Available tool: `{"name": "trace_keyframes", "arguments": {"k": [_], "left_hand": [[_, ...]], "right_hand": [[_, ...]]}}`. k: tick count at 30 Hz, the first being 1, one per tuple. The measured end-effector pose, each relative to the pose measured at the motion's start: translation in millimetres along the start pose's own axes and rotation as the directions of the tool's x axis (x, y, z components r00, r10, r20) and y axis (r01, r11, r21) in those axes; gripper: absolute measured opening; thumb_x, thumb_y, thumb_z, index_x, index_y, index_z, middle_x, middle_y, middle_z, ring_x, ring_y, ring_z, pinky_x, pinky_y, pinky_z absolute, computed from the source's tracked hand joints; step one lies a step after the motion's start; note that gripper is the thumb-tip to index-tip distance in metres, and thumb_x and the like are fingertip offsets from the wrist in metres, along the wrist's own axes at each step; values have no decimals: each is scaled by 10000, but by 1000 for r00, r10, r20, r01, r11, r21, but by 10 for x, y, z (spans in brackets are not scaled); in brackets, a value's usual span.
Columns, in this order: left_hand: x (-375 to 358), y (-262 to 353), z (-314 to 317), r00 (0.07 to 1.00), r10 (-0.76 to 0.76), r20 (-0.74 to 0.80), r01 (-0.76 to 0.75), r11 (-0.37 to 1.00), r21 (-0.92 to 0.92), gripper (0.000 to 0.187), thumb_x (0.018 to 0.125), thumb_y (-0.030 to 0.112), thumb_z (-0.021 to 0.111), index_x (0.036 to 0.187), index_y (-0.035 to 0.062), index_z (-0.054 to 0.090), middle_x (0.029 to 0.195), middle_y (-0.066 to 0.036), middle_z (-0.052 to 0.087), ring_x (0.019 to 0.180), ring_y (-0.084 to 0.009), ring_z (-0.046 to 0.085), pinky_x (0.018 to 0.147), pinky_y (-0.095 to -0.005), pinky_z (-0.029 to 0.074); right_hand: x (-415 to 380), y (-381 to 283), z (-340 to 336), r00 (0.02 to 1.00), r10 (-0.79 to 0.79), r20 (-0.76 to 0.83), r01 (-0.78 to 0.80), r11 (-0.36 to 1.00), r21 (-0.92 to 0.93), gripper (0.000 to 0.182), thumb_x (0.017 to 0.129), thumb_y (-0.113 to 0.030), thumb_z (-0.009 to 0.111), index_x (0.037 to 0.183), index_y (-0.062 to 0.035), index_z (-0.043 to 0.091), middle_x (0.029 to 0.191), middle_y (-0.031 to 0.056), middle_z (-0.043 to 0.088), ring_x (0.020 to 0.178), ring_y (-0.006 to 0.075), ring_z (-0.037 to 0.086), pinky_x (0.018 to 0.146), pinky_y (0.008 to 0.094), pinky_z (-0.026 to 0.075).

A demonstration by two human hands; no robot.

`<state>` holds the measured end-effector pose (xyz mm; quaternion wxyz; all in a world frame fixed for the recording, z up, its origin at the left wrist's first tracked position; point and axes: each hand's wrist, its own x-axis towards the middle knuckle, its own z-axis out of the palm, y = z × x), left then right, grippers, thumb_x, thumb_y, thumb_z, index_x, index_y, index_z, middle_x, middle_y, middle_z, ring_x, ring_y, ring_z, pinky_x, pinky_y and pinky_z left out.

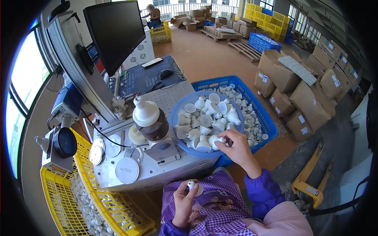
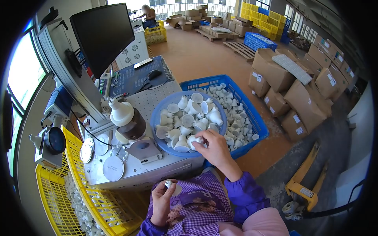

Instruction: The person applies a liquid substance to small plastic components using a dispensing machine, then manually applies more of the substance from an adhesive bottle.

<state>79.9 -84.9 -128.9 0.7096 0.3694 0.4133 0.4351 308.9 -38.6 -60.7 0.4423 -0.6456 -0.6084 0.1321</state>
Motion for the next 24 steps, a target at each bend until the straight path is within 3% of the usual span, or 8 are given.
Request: {"name": "trace_keyframes", "arguments": {"k": [3, 5, 6, 8, 12, 14, 19, 24], "left_hand": [[10, -40, -9, 1000, 0, 1, 0, 1000, -17, 173, 868, 86, 657, 1013, -9, 644, 924, -20, 631, 834, -73, 566, 746, -212, 452], [3, -34, -23, 1000, -4, -12, 3, 1000, -21, 181, 868, 91, 659, 1019, -8, 645, 922, -19, 633, 830, -73, 567, 742, -211, 452], [4, -30, -21, 1000, -3, -12, 3, 1000, -17, 181, 868, 91, 659, 1019, -8, 645, 922, -19, 633, 830, -73, 567, 742, -211, 452], [7, -30, -9, 1000, -6, -9, 5, 1000, -30, 180, 868, 89, 660, 1019, -8, 647, 919, -18, 637, 822, -72, 570, 739, -210, 455], [21, -83, 45, 1000, 18, -5, -18, 1000, 2, 163, 878, 79, 635, 1016, -8, 649, 903, -15, 644, 806, -77, 578, 749, -222, 455], [25, -112, 36, 1000, -7, 17, 7, 1000, -12, 179, 879, 84, 635, 1034, -6, 644, 915, -20, 648, 821, -80, 583, 756, -225, 459], [19, -134, 0, 1000, -17, 3, 17, 1000, 25, 210, 879, 122, 647, 1048, -4, 642, 931, -26, 654, 832, -80, 589, 758, -226, 466], [16, -126, -10, 1000, -11, -3, 11, 1000, 24, 212, 877, 136, 653, 1039, -1, 644, 918, -30, 656, 835, -83, 590, 759, -228, 470]], "right_hand": [[69, -14, 91, 1000, -18, 6, 18, 1000, 19, 241, 762, -70, 711, 983, -6, 639, 780, 87, 575, 641, 164, 608, 574, 286, 467], [76, 55, 153, 999, -29, -24, 33, 987, 155, 256, 760, -18, 712, 1010, -29, 660, 745, 14, 532, 558, 74, 486, 508, 236, 399], [76, 62, 147, 999, -28, -26, 32, 987, 158, 256, 760, -18, 712, 1010, -29, 660, 745, 14, 532, 558, 74, 486, 508, 236, 399], [75, 77, 126, 994, 96, 60, -110, 933, 342, 285, 761, 11, 704, 1039, -34, 662, 752, -2, 536, 570, 70, 487, 517, 217, 396], [73, 61, 107, 987, 134, 93, -159, 917, 365, 283, 758, 10, 712, 1033, -34, 667, 763, -6, 536, 588, 68, 499, 528, 205, 396], [74, 110, 148, 997, 73, 9, -73, 965, 251, 268, 733, -12, 732, 993, -18, 667, 746, 41, 577, 581, 95, 531, 528, 238, 426], [92, 93, 184, 997, 44, -67, -31, 983, 181, 251, 705, -58, 770, 941, -52, 684, 885, 26, 562, 757, 128, 563, 604, 245, 427], [76, 141, 193, 993, -11, -113, 23, 994, 104, 267, 704, -127, 782, 943, -70, 676, 950, 37, 580, 838, 169, 579, 621, 282, 434]]}}
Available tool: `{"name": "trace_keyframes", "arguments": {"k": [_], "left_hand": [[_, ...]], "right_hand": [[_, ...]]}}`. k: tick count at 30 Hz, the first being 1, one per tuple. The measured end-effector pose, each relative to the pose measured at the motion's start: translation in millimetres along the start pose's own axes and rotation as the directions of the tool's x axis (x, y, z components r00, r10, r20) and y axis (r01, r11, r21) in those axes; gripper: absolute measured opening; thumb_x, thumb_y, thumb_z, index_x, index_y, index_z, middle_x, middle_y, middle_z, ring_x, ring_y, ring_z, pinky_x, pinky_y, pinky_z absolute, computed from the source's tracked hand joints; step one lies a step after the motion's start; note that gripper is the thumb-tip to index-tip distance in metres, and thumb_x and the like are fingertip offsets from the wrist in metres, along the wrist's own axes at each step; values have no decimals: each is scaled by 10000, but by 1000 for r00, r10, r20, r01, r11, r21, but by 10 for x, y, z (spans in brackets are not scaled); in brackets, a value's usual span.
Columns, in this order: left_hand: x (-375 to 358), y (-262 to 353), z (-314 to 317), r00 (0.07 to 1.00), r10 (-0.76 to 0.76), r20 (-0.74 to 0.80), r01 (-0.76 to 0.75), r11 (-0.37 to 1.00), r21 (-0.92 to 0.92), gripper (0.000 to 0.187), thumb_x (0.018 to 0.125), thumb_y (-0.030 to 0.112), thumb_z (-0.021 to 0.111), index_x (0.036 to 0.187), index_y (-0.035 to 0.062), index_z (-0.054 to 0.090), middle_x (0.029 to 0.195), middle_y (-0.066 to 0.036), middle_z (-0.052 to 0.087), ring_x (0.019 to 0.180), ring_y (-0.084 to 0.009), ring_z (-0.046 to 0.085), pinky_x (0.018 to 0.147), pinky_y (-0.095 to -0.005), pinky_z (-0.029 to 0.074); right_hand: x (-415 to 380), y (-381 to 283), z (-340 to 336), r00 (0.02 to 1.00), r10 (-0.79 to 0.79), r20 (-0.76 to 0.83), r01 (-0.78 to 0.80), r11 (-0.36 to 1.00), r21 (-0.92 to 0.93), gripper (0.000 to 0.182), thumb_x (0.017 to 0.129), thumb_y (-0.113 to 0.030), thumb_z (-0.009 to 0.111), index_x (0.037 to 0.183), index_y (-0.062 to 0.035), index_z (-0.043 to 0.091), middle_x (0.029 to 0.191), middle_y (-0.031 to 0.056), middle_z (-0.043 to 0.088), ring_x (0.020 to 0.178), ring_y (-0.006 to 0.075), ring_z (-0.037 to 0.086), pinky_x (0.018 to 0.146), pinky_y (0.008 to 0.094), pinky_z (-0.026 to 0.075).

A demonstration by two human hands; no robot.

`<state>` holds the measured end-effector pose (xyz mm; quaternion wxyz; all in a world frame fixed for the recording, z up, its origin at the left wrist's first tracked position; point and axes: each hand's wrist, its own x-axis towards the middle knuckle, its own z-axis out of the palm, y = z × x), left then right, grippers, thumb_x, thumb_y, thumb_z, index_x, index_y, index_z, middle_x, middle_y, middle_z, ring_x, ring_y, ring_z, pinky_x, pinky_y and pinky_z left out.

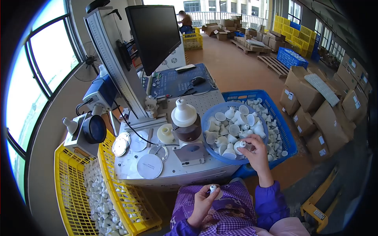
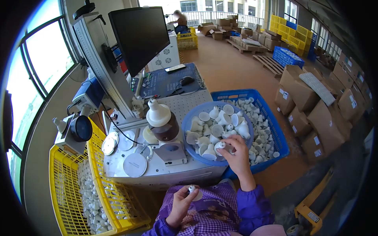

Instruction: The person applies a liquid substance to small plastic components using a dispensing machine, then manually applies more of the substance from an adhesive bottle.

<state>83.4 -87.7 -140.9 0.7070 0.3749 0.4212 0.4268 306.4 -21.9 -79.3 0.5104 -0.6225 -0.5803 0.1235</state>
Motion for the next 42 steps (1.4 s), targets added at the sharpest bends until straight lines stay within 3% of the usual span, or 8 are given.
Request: {"name": "trace_keyframes", "arguments": {"k": [5, 9, 13, 16, 25, 28, 32, 42], "left_hand": [[66, 414, -2, 987, 131, -89, -128, 991, 36, 91, 831, 75, 692, 812, 19, 623, 776, 9, 608, 721, -51, 527, 669, -203, 425], [341, 1385, -63, 691, 718, -86, -597, 633, 493, 123, 779, 45, 723, 754, 7, 608, 712, 17, 545, 693, -66, 481, 652, -214, 390], [676, 2240, 84, 459, 887, 47, -541, 237, 807, 376, 721, 190, 779, 1026, -1, 669, 927, -109, 549, 743, -195, 554, 683, -288, 456], [989, 2463, 138, 561, 814, 151, -440, 139, 887, 321, 749, 174, 750, 998, -16, 683, 959, -96, 547, 747, -168, 508, 687, -280, 447], [535, 2246, -241, 539, 836, -103, -662, 496, 562, 204, 799, 117, 713, 937, -27, 669, 948, -46, 586, 779, -100, 531, 688, -230, 441], [395, 1705, -445, 667, 723, -183, -569, 652, 501, 175, 801, 102, 711, 941, 1, 681, 865, -5, 570, 751, -80, 436, 702, -213, 371], [365, 1230, -456, 800, 547, -244, -462, 823, 332, 157, 799, 107, 714, 915, 4, 687, 847, 1, 564, 754, -92, 437, 704, -231, 367], [290, 529, -234, 958, 262, -119, -225, 940, 258, 191, 806, 169, 731, 903, 10, 685, 858, -17, 577, 775, -96, 509, 708, -233, 405]], "right_hand": [[15, -37, 19, 999, -16, -36, 16, 1000, 18, 254, 714, -107, 771, 938, -62, 661, 1043, 56, 617, 896, 162, 594, 635, 277, 437], [131, -160, 32, 997, -48, -55, 51, 996, 73, 251, 720, -96, 765, 938, -56, 648, 1041, 57, 628, 904, 158, 597, 641, 272, 437], [390, -516, 72, 994, -96, -60, 108, 965, 239, 241, 729, -104, 767, 930, -63, 642, 1004, 29, 646, 855, 135, 592, 647, 259, 428], [631, -847, 153, 984, -160, -73, 175, 934, 310, 231, 739, -124, 770, 926, -64, 648, 949, 10, 656, 813, 114, 578, 649, 245, 418], [1107, -1403, 716, 962, -263, 66, 221, 900, 377, 288, 737, -215, 773, 879, 0, 645, 811, 95, 662, 747, 173, 619, 682, 307, 474], [1149, -1328, 973, 951, -281, 128, 214, 899, 383, 290, 766, -228, 763, 904, -1, 647, 837, 75, 676, 768, 120, 609, 728, 272, 471], [1117, -1373, 1037, 958, -283, 42, 250, 899, 358, 294, 734, -224, 772, 848, -1, 617, 811, 137, 663, 775, 234, 652, 697, 342, 495], [1049, -1270, 1240, 956, -270, -117, 294, 895, 337, 294, 748, -256, 760, 832, -21, 606, 795, 106, 646, 756, 251, 629, 722, 370, 465]]}}
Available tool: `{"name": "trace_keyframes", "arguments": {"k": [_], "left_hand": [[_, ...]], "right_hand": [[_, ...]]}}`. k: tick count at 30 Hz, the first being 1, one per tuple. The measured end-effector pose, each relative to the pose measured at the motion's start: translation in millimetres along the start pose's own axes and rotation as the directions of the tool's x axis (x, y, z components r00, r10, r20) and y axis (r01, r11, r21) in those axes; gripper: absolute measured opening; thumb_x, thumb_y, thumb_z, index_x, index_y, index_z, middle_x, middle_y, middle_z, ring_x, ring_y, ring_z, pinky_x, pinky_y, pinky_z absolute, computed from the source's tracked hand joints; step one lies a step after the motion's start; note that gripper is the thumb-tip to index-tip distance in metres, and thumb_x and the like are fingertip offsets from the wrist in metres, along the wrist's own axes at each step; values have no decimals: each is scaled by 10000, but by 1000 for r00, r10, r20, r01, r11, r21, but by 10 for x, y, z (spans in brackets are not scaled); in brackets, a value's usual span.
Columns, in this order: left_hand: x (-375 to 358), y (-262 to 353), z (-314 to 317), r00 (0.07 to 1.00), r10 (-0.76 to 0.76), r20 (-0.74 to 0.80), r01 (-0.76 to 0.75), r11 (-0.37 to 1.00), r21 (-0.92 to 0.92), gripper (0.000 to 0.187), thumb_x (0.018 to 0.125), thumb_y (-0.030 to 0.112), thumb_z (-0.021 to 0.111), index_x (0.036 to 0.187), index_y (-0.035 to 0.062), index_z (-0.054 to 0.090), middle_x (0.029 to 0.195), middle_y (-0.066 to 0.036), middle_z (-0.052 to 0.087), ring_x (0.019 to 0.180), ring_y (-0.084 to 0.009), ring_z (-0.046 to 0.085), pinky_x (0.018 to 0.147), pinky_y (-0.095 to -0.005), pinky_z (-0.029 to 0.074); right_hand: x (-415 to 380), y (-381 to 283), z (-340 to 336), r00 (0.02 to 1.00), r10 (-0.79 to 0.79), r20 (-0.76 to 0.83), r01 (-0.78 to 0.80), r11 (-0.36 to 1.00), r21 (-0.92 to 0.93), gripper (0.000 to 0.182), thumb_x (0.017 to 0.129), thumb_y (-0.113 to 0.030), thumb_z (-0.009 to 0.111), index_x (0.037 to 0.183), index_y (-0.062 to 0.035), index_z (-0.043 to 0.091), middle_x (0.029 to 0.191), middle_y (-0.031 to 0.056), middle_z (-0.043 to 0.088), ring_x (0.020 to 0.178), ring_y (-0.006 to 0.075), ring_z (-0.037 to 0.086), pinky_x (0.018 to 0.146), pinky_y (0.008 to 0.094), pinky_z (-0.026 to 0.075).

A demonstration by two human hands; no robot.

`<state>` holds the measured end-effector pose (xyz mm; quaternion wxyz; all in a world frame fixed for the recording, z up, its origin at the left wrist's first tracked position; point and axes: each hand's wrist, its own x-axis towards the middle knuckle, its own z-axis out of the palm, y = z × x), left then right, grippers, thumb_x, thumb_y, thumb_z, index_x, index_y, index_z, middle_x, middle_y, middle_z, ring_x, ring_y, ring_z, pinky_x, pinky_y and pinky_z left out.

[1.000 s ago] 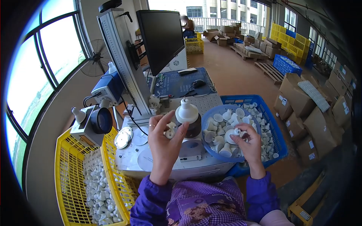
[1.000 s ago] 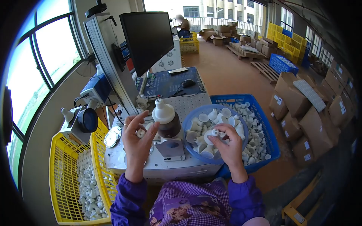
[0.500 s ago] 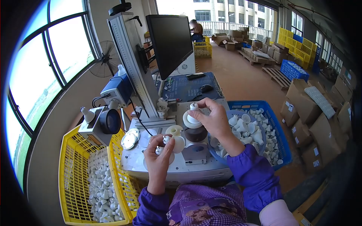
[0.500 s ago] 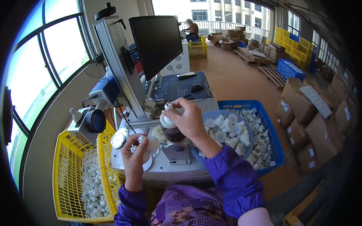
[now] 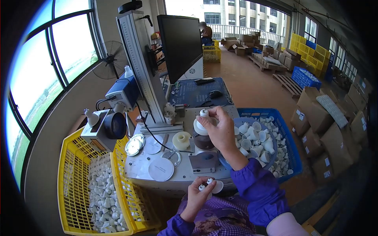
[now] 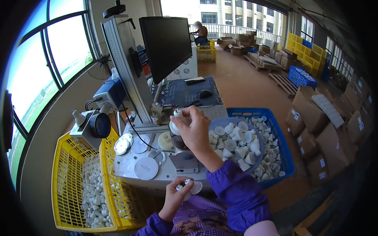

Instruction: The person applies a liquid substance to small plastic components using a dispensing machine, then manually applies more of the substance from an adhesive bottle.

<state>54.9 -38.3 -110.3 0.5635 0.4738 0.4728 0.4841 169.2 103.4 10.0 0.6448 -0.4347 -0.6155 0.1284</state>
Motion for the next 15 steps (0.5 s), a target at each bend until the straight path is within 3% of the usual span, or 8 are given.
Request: {"name": "trace_keyframes", "arguments": {"k": [4, 6, 8, 15], "left_hand": [[-137, -236, 133, 995, -86, 59, 86, 996, -8, 200, 807, 179, 732, 887, 4, 678, 850, -36, 586, 777, -104, 517, 711, -238, 412], [-170, -360, 169, 995, -59, 78, 59, 998, 1, 204, 809, 182, 730, 891, 3, 675, 867, -40, 593, 786, -110, 531, 718, -244, 421], [-205, -402, 217, 990, -98, 103, 96, 995, 26, 213, 810, 183, 729, 894, -5, 673, 877, -41, 598, 799, -114, 546, 722, -248, 431], [-286, -675, 320, 966, -184, 183, 168, 981, 101, 251, 821, 215, 724, 913, -13, 668, 874, -42, 610, 797, -101, 575, 699, -240, 461]], "right_hand": [[1, 1, -17, 1000, -11, 8, 11, 1000, -18, 286, 759, -264, 750, 840, -31, 605, 806, 98, 643, 766, 249, 622, 745, 373, 452], [6, -10, -32, 1000, -8, 19, 9, 999, -35, 285, 760, -260, 750, 843, -29, 605, 811, 101, 644, 766, 248, 623, 745, 372, 454], [14, -20, -45, 997, 55, 61, -57, 997, 47, 285, 764, -260, 746, 852, -29, 604, 824, 111, 646, 785, 243, 622, 755, 370, 451], [13, 29, -52, 994, 50, 97, -59, 994, 87, 318, 770, -262, 750, 883, -14, 586, 855, 141, 646, 790, 259, 636, 741, 360, 484]]}}
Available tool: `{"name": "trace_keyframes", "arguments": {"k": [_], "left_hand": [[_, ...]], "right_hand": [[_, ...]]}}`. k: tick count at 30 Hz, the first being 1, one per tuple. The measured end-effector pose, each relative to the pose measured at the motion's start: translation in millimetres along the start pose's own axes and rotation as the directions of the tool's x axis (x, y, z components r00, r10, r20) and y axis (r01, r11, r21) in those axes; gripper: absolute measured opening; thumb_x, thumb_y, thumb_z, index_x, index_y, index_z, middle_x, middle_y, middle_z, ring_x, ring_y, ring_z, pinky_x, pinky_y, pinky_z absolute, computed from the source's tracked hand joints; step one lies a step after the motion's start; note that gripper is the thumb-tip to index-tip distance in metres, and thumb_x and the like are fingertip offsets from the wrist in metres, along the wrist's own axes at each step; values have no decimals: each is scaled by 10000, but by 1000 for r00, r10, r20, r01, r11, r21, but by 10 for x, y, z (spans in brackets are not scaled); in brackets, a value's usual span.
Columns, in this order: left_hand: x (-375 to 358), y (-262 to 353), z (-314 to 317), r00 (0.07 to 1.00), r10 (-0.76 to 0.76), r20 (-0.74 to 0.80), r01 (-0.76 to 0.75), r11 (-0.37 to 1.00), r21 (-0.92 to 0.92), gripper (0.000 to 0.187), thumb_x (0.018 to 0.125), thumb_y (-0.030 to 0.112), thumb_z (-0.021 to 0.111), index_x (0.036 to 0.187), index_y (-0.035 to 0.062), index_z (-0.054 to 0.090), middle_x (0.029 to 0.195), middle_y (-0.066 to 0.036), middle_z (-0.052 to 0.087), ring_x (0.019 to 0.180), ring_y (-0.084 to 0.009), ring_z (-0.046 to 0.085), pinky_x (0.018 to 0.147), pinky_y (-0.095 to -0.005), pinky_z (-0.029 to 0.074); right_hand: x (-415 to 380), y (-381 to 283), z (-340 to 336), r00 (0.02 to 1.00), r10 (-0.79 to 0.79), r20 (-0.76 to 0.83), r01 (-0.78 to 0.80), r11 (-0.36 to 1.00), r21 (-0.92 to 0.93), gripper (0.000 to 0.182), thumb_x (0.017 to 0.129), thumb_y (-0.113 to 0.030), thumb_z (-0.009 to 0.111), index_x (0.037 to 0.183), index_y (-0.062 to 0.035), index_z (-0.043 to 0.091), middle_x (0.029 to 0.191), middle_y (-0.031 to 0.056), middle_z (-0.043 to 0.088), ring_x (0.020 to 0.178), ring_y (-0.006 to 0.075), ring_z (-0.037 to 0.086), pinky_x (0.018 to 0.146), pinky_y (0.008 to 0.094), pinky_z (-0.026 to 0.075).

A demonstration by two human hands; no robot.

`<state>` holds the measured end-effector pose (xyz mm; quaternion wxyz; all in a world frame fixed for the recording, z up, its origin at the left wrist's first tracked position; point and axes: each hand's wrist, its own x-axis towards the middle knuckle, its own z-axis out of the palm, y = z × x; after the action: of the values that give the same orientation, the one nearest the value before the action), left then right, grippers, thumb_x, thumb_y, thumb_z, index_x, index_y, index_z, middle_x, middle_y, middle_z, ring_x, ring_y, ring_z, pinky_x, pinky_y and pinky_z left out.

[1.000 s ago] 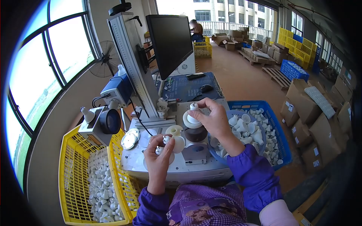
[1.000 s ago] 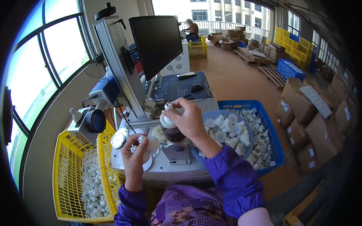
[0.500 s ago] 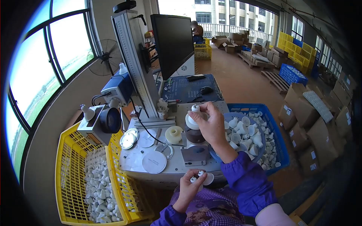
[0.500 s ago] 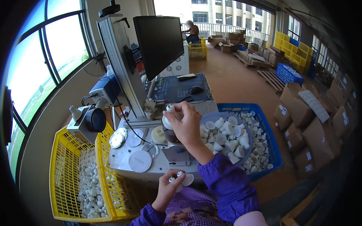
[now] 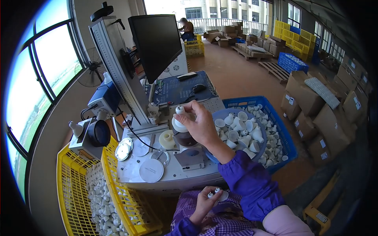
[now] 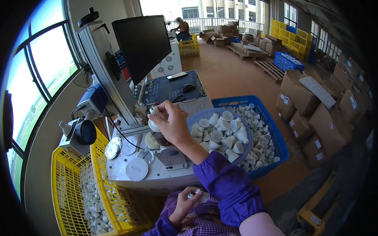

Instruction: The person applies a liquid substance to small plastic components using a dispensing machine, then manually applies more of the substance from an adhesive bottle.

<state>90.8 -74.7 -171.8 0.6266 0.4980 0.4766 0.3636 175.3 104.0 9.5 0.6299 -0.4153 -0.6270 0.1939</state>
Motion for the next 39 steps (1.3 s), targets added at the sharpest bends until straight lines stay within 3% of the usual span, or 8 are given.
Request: {"name": "trace_keyframes", "arguments": {"k": [4, 11, 13, 17, 24, 26, 31, 39], "left_hand": [[26, -135, 11, 997, -74, -22, 73, 997, -40, 295, 809, 234, 738, 938, -18, 656, 854, -55, 642, 740, -98, 597, 635, -233, 483], [37, -236, -7, 986, -162, -33, 157, 980, -125, 285, 815, 213, 730, 954, -23, 653, 797, -62, 659, 700, -101, 606, 616, -225, 485], [64, -294, 9, 985, -173, -15, 170, 976, -136, 271, 819, 197, 724, 958, -23, 650, 802, -57, 654, 691, -96, 598, 607, -218, 479], [37, -264, 54, 981, -193, 19, 193, 966, -172, 250, 823, 178, 717, 957, -22, 649, 802, -48, 649, 677, -87, 587, 593, -209, 468], [4, -303, -34, 985, -172, -18, 166, 969, -183, 233, 824, 163, 715, 950, -21, 648, 801, -45, 649, 674, -85, 587, 596, -209, 471], [0, -305, -28, 982, -190, -24, 181, 963, -197, 231, 821, 158, 719, 948, -21, 648, 800, -45, 649, 671, -87, 587, 600, -212, 474], [-1, -292, 24, 977, -210, 20, 209, 951, -229, 265, 814, 181, 730, 958, -27, 650, 802, -53, 655, 673, -91, 594, 599, -214, 478], [3, -314, 4, 975, -223, 24, 223, 953, -204, 215, 828, 152, 711, 948, -15, 649, 804, -48, 649, 674, -91, 592, 593, -218, 479]], "right_hand": [[30, 80, -211, 992, -21, 123, -12, 966, 259, 299, 837, -254, 695, 982, -8, 604, 898, 110, 646, 799, 189, 624, 720, 308, 489], [19, 550, -1384, 973, 207, 100, -167, 934, -315, 196, 827, -123, 656, 994, -23, 640, 1026, 120, 645, 977, 233, 592, 805, 319, 476], [-139, 663, -1547, 956, 89, 279, 140, 697, -703, 215, 761, -65, 655, 975, -40, 656, 1047, 144, 628, 1075, 306, 525, 886, 355, 433], [-369, 987, -1661, 882, 230, 412, 319, 352, -880, 242, 717, -46, 607, 950, -83, 658, 1142, 123, 565, 1084, 320, 486, 856, 393, 408], [-379, 1088, -1587, 924, 119, 362, 321, 270, -908, 214, 701, -42, 608, 911, -70, 638, 1076, 111, 580, 1030, 316, 507, 826, 394, 414], [-367, 805, -1624, 960, 115, 256, 132, 620, -774, 214, 720, -30, 608, 933, -48, 623, 1005, 125, 607, 917, 291, 556, 803, 388, 436], [-498, 549, -1561, 884, 421, 203, -380, 900, -211, 189, 804, -54, 591, 990, -23, 589, 984, 87, 632, 811, 189, 584, 715, 315, 460], [-744, 438, -1486, 757, 599, 260, -613, 516, 598, 207, 913, -193, 530, 1052, -42, 562, 1011, 94, 627, 816, 147, 590, 626, 243, 448]]}}
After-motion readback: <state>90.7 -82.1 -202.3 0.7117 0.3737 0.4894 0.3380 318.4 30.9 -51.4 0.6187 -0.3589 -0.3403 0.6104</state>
